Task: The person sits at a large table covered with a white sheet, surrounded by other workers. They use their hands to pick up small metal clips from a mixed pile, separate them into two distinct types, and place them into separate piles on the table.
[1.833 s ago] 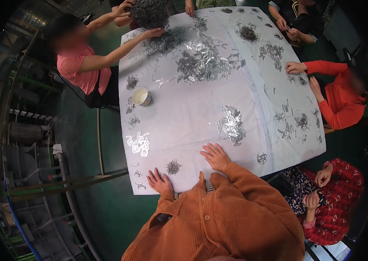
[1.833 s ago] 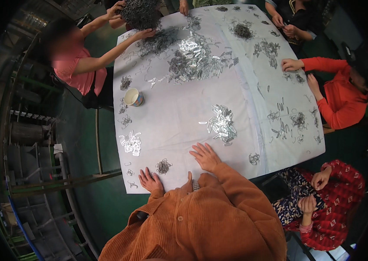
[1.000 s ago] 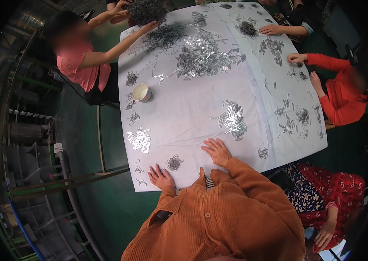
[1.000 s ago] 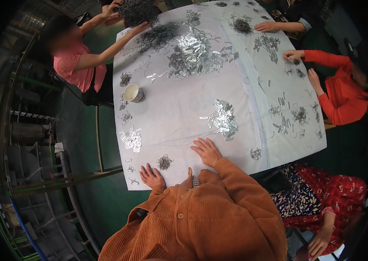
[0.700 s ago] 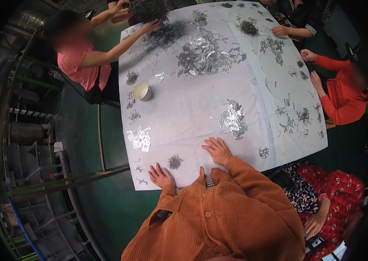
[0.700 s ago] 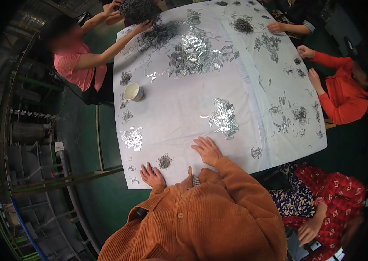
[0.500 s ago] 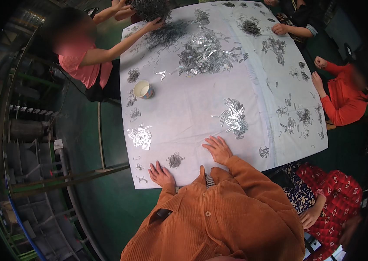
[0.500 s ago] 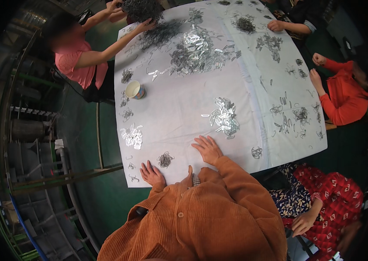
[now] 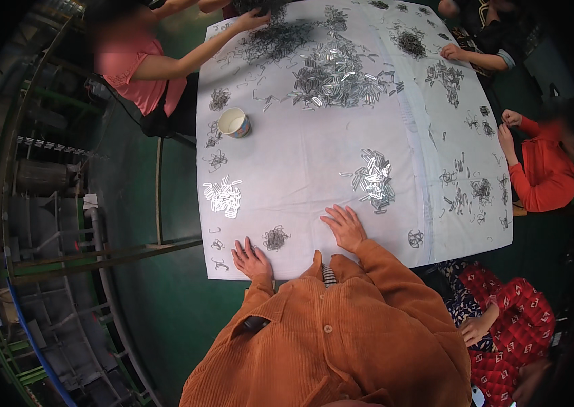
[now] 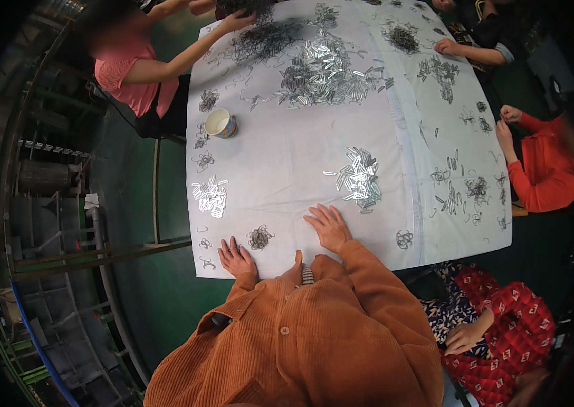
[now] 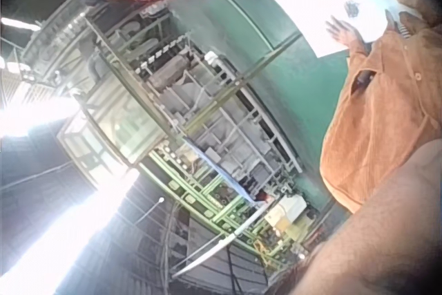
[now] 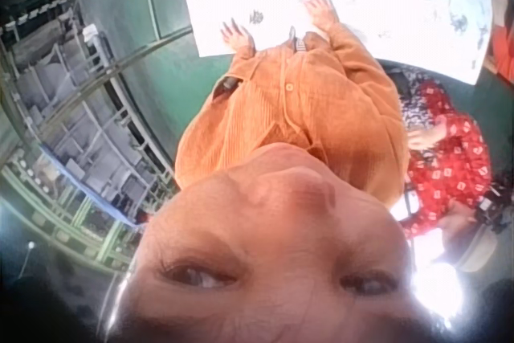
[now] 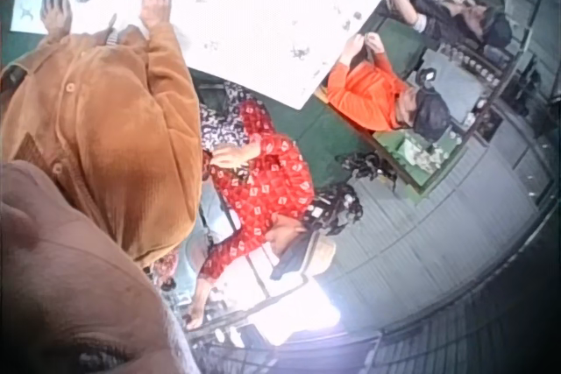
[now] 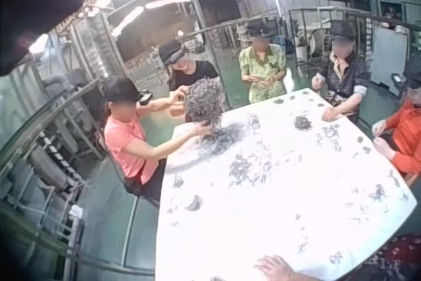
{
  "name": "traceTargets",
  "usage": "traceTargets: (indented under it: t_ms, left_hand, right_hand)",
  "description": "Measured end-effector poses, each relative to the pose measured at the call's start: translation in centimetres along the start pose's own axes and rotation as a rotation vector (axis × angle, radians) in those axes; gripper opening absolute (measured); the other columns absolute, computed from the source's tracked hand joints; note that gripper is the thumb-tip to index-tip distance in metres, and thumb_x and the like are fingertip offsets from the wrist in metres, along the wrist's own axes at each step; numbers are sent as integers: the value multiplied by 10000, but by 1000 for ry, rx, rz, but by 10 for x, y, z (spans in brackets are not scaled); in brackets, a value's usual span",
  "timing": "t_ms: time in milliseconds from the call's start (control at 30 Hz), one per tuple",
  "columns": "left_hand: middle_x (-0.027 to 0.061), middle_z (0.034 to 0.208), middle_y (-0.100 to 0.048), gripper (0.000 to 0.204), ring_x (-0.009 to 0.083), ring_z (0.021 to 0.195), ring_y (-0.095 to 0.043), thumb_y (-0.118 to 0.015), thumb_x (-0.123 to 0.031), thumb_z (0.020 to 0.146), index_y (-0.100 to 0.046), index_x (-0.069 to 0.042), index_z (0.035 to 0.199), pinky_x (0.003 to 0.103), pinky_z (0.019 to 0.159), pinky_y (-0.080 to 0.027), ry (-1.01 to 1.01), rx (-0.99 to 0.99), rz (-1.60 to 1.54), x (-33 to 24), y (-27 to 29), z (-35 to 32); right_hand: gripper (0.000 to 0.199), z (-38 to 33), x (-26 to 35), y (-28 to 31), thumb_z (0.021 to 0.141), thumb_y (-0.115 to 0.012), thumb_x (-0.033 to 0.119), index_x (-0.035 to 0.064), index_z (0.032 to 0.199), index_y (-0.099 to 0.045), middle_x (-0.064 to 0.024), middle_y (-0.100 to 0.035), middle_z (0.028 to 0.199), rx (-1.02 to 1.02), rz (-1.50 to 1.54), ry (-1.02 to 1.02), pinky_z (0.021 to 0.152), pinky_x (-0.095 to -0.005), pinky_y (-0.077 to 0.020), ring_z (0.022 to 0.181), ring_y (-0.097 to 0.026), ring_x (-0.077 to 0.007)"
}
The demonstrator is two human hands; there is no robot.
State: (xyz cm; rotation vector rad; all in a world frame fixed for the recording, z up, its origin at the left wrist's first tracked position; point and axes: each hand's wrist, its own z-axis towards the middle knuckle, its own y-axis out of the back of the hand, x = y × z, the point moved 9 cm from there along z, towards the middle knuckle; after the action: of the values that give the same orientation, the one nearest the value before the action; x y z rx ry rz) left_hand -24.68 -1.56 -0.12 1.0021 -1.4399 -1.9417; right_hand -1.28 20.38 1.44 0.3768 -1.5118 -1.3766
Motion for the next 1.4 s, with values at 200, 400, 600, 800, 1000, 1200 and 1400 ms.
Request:
traceTargets:
  t_ms: [200,400,600,800,1000,1200,1400]
  left_hand:
    - [131,1537,-304,482,374,1417,-201,-454,-290,953,-451,-176,1421,499,1157,-140,9,20,2,0,-1,1]
    - [131,1538,-301,491,372,1420,-194,-458,-304,952,-445,-177,1426,495,1158,-136,10,33,7,3,-4,1]
    - [115,1550,-276,517,385,1418,-184,-519,-308,922,-448,-194,1421,505,1155,-148,21,55,-26,1,-1,1]
    - [117,1550,-272,500,375,1421,-183,-497,-313,941,-447,-186,1422,500,1155,-147,29,63,-21,1,-1,2]
    - [123,1549,-281,483,360,1429,-174,-455,-326,971,-443,-164,1425,487,1159,-131,32,76,-8,2,-2,2]
    - [132,1538,-291,494,378,1418,-190,-491,-300,940,-456,-169,1415,505,1152,-151,19,49,-7,0,-1,2]
    - [136,1535,-300,494,379,1419,-196,-498,-297,935,-463,-168,1410,506,1150,-154,11,30,-8,-1,0,1]
  right_hand:
    - [422,0,0,0,886,-528,106,189,1298,-572,-13,-479,1419,6,-1,-4,1149,-452,-226,1368,-363,-216]
    - [433,-1,-3,-5,882,-526,98,192,1302,-569,1,-477,1420,-1,-31,1,1153,-440,-220,1373,-355,-207]
    - [413,0,-1,-3,882,-533,112,188,1284,-582,3,-483,1410,-10,-24,0,1150,-438,-228,1368,-360,-208]
    - [384,1,1,2,893,-538,130,190,1268,-594,2,-493,1397,-22,-10,-2,1143,-438,-238,1356,-374,-203]
    - [365,1,0,0,908,-540,153,198,1265,-598,6,-494,1398,-24,-14,-8,1144,-435,-233,1355,-377,-197]
    - [365,1,0,1,910,-538,152,197,1267,-596,7,-494,1400,-14,-19,-9,1147,-434,-229,1357,-376,-197]
    - [368,1,-1,1,903,-544,132,194,1261,-598,0,-497,1396,-23,-2,-11,1137,-439,-250,1349,-384,-205]
